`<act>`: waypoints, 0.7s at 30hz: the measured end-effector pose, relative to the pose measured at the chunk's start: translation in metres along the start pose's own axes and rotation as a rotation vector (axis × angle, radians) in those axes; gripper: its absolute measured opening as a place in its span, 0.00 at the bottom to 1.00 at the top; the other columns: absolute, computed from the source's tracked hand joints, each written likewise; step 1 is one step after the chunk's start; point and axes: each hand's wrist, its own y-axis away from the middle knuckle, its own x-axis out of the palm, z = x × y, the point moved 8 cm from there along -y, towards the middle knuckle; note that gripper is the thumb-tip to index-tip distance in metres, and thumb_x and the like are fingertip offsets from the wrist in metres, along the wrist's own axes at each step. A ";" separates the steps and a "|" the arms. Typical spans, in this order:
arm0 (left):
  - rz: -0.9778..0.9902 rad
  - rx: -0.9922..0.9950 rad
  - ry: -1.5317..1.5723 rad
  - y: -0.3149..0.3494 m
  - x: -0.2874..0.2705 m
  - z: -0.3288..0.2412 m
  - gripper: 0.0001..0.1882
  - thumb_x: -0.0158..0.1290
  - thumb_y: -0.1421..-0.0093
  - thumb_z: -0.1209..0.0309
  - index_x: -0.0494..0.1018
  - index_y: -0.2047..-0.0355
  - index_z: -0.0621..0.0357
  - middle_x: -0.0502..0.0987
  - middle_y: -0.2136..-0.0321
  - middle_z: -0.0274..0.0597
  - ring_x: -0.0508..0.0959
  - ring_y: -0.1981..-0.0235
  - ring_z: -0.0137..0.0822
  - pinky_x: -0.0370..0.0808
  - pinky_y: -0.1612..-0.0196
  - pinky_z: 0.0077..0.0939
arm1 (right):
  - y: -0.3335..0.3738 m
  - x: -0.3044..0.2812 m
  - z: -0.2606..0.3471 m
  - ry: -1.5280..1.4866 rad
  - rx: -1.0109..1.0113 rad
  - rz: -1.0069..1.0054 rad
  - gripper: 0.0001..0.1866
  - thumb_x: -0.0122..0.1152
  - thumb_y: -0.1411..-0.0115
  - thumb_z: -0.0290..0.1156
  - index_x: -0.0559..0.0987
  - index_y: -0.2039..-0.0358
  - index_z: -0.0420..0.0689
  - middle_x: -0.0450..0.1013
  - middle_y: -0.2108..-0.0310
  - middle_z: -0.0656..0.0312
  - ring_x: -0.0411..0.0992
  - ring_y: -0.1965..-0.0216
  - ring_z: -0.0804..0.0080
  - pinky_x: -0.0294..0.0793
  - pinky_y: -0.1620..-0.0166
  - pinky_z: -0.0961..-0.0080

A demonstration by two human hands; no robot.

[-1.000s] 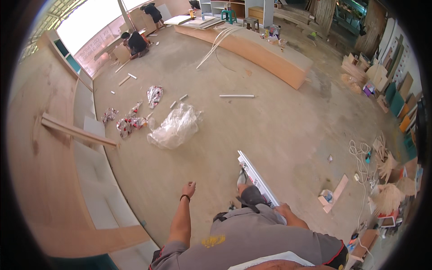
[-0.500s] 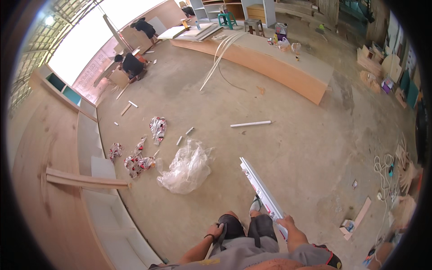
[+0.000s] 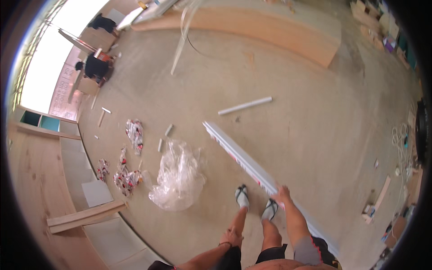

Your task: The person picks up a white board and a piece of wood from a workbench, walks through a workshop, and carries them to a different area near shelving.

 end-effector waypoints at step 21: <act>-0.115 0.020 -0.011 -0.084 -0.067 0.007 0.30 0.50 0.43 0.49 0.70 0.42 0.48 0.74 0.48 0.49 0.76 0.50 0.51 0.74 0.48 0.42 | -0.251 0.100 -0.057 0.096 0.025 -0.128 0.57 0.67 0.59 0.29 0.46 0.29 0.46 0.53 0.37 0.34 0.53 0.36 0.36 0.52 0.33 0.49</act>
